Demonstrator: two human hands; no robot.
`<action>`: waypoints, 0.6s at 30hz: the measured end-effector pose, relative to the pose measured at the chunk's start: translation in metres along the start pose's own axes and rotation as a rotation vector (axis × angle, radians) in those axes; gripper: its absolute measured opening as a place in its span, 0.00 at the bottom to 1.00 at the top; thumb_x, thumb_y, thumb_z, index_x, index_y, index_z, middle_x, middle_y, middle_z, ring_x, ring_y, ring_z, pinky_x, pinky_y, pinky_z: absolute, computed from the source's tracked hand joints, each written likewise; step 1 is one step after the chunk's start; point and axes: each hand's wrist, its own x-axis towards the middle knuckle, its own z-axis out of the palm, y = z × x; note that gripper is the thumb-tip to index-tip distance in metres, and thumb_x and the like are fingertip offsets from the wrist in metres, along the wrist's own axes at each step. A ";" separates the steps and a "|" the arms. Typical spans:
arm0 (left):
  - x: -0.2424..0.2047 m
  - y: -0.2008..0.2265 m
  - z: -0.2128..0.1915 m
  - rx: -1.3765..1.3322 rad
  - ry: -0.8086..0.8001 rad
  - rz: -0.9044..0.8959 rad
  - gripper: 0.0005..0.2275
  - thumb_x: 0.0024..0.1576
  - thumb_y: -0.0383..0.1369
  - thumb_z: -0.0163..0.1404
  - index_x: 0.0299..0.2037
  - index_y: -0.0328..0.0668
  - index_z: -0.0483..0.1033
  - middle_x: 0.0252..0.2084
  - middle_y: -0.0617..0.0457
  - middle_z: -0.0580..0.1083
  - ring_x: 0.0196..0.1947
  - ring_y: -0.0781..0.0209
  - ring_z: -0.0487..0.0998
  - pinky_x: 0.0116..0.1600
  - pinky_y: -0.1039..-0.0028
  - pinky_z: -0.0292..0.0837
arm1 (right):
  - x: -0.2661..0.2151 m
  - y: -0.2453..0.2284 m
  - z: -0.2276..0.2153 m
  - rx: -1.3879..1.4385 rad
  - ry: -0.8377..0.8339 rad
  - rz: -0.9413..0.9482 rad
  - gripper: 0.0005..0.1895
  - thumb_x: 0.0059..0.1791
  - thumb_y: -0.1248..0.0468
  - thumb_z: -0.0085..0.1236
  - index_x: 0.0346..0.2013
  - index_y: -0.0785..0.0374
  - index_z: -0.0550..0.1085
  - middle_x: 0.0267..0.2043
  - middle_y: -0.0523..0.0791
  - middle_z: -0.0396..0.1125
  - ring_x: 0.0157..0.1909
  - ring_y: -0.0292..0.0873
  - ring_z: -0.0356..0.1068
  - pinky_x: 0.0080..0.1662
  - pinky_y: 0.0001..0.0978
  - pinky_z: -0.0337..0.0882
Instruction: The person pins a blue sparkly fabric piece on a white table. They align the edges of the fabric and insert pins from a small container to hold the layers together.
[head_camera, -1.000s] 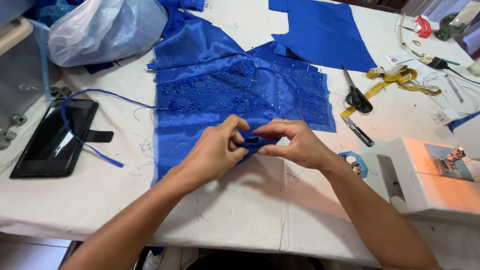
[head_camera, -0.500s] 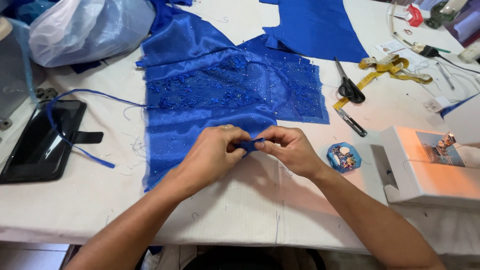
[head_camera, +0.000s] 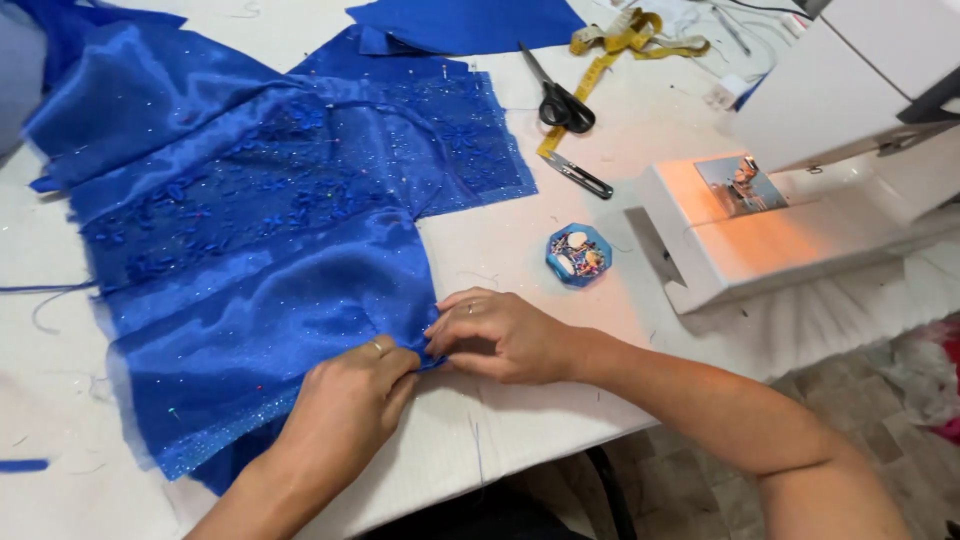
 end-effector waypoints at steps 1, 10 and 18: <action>0.000 0.000 0.004 -0.003 -0.006 0.008 0.04 0.55 0.34 0.49 0.37 0.52 0.77 0.32 0.55 0.74 0.32 0.48 0.77 0.33 0.56 0.70 | -0.002 -0.004 -0.007 -0.003 0.006 0.009 0.05 0.52 0.65 0.56 0.41 0.61 0.75 0.43 0.42 0.74 0.51 0.46 0.75 0.65 0.48 0.66; -0.011 0.003 0.019 0.325 0.094 0.137 0.04 0.52 0.26 0.46 0.29 0.49 0.68 0.28 0.55 0.68 0.26 0.53 0.73 0.21 0.59 0.68 | -0.027 -0.015 -0.134 -0.431 -0.090 0.800 0.09 0.48 0.61 0.58 0.41 0.54 0.82 0.41 0.38 0.78 0.37 0.36 0.76 0.40 0.33 0.71; -0.011 0.004 0.016 0.260 0.091 0.117 0.03 0.54 0.27 0.45 0.30 0.50 0.69 0.30 0.55 0.70 0.29 0.51 0.74 0.24 0.57 0.69 | -0.028 0.009 -0.138 -0.423 -0.286 1.000 0.06 0.45 0.62 0.61 0.35 0.49 0.83 0.41 0.34 0.75 0.41 0.36 0.71 0.46 0.30 0.70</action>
